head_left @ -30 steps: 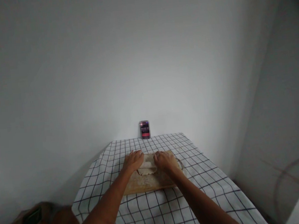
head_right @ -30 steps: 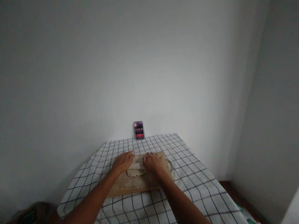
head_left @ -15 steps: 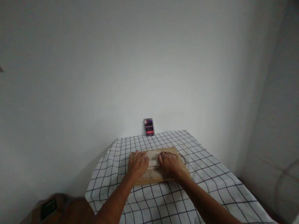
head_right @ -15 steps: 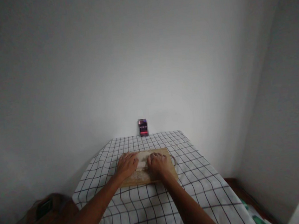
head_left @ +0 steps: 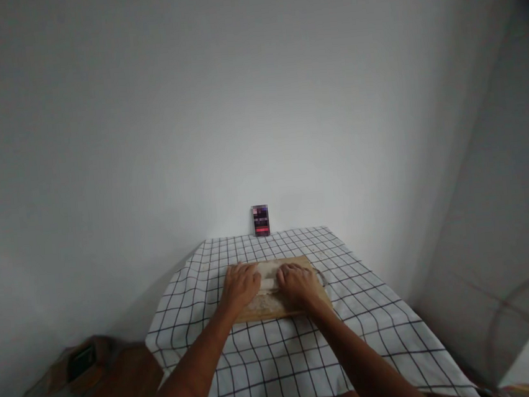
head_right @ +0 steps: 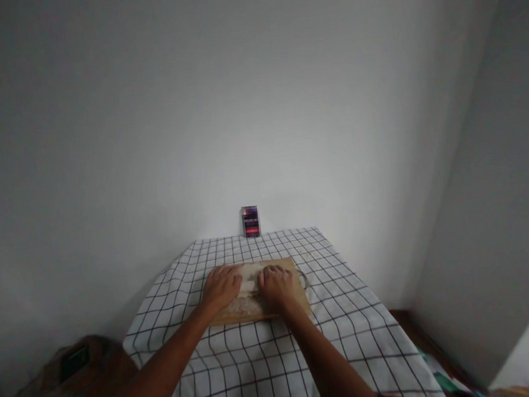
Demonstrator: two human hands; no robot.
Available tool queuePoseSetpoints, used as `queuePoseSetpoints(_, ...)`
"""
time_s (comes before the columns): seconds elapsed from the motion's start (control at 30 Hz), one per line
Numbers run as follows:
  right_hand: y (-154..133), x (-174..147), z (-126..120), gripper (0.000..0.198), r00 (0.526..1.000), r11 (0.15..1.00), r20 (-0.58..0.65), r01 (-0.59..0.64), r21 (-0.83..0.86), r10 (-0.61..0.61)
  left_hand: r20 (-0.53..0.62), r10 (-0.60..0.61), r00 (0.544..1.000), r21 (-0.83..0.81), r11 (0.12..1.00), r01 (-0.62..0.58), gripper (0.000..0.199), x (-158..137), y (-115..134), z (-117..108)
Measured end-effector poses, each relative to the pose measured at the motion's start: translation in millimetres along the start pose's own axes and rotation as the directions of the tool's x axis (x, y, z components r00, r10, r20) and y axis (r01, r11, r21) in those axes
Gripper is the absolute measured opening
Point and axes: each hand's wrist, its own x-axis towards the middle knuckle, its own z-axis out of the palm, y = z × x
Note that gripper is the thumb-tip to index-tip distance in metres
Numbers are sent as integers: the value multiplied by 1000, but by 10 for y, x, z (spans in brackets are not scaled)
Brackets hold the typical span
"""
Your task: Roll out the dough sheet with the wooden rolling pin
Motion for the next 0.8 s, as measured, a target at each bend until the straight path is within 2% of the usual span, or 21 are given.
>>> queuePoseSetpoints(0.13, -3, -150, 85, 42, 998, 999, -51, 45, 19, -43, -32, 65, 997, 4, 998, -65, 47, -183, -1, -11)
queuePoseSetpoints(0.23, -13, -161, 62, 44, 999, 1000, -44, 28, 14, -27, -19, 84, 996, 8, 996, -84, 46, -165, -19, -12)
queuePoseSetpoints(0.33, -25, -64, -3, 43, 1000, 1000, 6, 3, 6, -3, 34, 65, 997, -12, 998, -64, 47, 25, -50, -4)
queuePoseSetpoints(0.43, -29, 70, -42, 45, 999, 1000, 46, -22, 7, 22, 113, 17, 993, -64, 998, -10, 49, 341, -99, 33)
queuePoseSetpoints(0.6, -4, 223, -23, 47, 997, 1000, 82, -4, -10, 4, 156, 26, 987, -136, 991, -5, 53, 810, -199, 151)
queuePoseSetpoints(0.7, 14, 272, -26, 47, 993, 999, 120, 6, -38, -2, 167, 19, 986, -154, 988, 8, 56, 904, -234, 198)
queuePoseSetpoints(0.8, 12, 280, -43, 49, 991, 998, 137, 9, -57, -2, 167, 17, 986, -151, 988, 9, 55, 865, -245, 212)
